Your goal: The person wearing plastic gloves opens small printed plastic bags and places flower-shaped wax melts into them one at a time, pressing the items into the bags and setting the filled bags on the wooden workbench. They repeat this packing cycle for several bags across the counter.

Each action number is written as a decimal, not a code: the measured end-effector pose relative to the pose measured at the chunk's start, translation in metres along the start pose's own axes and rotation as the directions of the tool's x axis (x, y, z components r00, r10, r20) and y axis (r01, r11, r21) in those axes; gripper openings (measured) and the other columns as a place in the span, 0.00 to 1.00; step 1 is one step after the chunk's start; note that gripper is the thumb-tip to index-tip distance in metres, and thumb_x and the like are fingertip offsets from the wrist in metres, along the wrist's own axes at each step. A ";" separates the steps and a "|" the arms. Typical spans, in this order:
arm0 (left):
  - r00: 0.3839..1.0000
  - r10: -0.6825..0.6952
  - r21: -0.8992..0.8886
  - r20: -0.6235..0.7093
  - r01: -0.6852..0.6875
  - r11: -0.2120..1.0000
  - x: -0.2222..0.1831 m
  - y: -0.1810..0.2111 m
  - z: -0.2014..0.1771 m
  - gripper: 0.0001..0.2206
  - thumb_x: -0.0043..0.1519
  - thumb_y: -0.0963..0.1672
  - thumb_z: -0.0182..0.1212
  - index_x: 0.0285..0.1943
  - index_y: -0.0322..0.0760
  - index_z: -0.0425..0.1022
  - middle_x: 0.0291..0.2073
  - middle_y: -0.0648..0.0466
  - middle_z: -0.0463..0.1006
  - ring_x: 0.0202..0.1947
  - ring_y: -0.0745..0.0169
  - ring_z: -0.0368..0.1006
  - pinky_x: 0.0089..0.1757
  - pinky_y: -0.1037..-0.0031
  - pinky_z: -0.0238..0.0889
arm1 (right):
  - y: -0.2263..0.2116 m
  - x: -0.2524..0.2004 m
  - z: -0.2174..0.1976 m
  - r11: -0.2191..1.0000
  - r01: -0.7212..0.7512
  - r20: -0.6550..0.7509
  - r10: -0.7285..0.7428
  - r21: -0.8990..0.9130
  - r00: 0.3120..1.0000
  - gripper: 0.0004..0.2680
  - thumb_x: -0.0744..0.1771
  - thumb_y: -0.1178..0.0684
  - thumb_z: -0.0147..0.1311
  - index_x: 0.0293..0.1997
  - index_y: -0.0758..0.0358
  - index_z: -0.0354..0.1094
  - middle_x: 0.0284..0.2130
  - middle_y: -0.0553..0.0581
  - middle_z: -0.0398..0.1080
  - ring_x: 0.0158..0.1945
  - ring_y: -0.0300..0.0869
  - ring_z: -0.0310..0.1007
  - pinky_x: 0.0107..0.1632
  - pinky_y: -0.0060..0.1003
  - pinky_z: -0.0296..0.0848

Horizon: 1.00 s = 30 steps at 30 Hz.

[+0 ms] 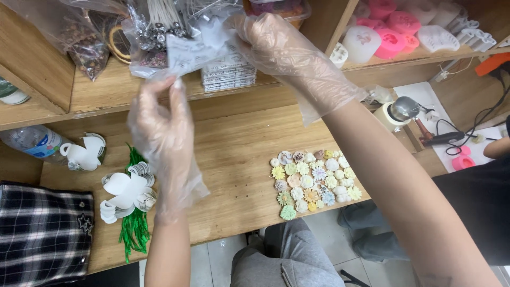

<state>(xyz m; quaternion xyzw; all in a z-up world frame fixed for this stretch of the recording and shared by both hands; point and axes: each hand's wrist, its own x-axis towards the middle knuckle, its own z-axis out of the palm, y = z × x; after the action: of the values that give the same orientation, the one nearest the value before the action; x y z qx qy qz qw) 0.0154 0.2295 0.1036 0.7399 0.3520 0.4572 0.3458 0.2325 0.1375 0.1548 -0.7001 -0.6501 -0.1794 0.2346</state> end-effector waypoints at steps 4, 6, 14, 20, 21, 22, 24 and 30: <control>0.951 0.254 -0.252 -0.176 -0.293 0.922 -0.030 -0.027 -0.036 0.04 0.71 0.36 0.65 0.51 0.32 0.75 0.49 0.51 0.79 0.51 0.64 0.76 0.51 0.74 0.71 | 0.007 -0.003 0.004 0.999 0.004 0.024 -0.003 -0.046 1.000 0.03 0.73 0.57 0.59 0.47 0.65 0.71 0.32 0.66 0.75 0.37 0.56 0.78 0.38 0.46 0.76; 0.938 0.224 -0.432 -0.265 -0.323 0.842 -0.053 -0.064 -0.049 0.07 0.76 0.32 0.62 0.53 0.27 0.68 0.52 0.46 0.76 0.52 0.62 0.73 0.54 0.75 0.70 | 0.007 -0.013 0.009 0.995 -0.045 0.015 0.044 0.091 0.999 0.10 0.68 0.58 0.60 0.53 0.66 0.69 0.37 0.66 0.78 0.40 0.52 0.81 0.40 0.43 0.79; 0.982 0.039 -0.470 -0.187 -0.124 0.874 -0.130 -0.116 -0.066 0.07 0.73 0.34 0.63 0.52 0.29 0.70 0.48 0.44 0.78 0.50 0.62 0.76 0.53 0.74 0.72 | -0.013 -0.075 0.037 0.835 -0.229 -0.299 0.415 0.500 0.859 0.13 0.73 0.57 0.53 0.66 0.65 0.61 0.61 0.63 0.72 0.65 0.49 0.75 0.63 0.41 0.79; 0.986 0.108 -0.243 -0.124 -0.136 0.961 -0.141 -0.071 -0.052 0.07 0.63 0.35 0.66 0.46 0.33 0.74 0.47 0.46 0.81 0.49 0.58 0.79 0.54 0.71 0.72 | -0.079 -0.115 0.018 0.536 -0.441 -0.037 0.665 0.720 0.746 0.16 0.72 0.52 0.53 0.69 0.64 0.60 0.57 0.61 0.75 0.59 0.43 0.77 0.60 0.39 0.76; 0.975 0.201 -0.202 -0.090 -0.215 0.955 -0.142 -0.063 -0.049 0.07 0.62 0.35 0.67 0.44 0.34 0.74 0.47 0.48 0.82 0.49 0.56 0.79 0.55 0.69 0.71 | -0.089 -0.126 0.014 0.268 -0.508 0.171 0.731 0.819 0.661 0.19 0.71 0.51 0.53 0.70 0.65 0.58 0.53 0.61 0.76 0.54 0.41 0.77 0.59 0.38 0.77; 0.976 0.199 -0.198 -0.091 -0.214 0.957 -0.143 -0.057 -0.052 0.07 0.62 0.35 0.67 0.44 0.34 0.74 0.47 0.48 0.82 0.49 0.56 0.79 0.55 0.69 0.71 | -0.096 -0.133 0.011 0.265 -0.508 0.174 0.729 0.820 0.662 0.19 0.71 0.51 0.53 0.70 0.65 0.58 0.53 0.61 0.76 0.54 0.41 0.77 0.59 0.38 0.77; 0.965 0.259 -0.167 0.032 -0.250 0.954 -0.146 -0.044 -0.052 0.08 0.58 0.36 0.67 0.44 0.37 0.77 0.45 0.50 0.83 0.50 0.53 0.79 0.56 0.67 0.70 | -0.106 -0.150 0.002 -0.331 -0.303 0.441 0.528 0.894 0.726 0.22 0.69 0.48 0.54 0.71 0.66 0.57 0.44 0.62 0.75 0.46 0.43 0.79 0.50 0.39 0.77; 0.949 0.271 -0.214 0.160 -0.235 0.948 -0.159 -0.034 -0.038 0.10 0.58 0.36 0.68 0.43 0.40 0.76 0.45 0.51 0.83 0.51 0.54 0.80 0.54 0.68 0.71 | -0.122 -0.181 -0.006 -0.061 -0.468 0.366 0.716 0.881 0.595 0.22 0.64 0.59 0.64 0.66 0.71 0.65 0.39 0.56 0.76 0.43 0.34 0.75 0.45 0.28 0.74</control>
<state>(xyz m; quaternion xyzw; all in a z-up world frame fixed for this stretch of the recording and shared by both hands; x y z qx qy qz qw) -0.0800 0.1210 0.0196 0.7818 0.1739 0.4581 0.3856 0.0951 -0.0102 0.0711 -0.6026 -0.2132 0.2853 0.7141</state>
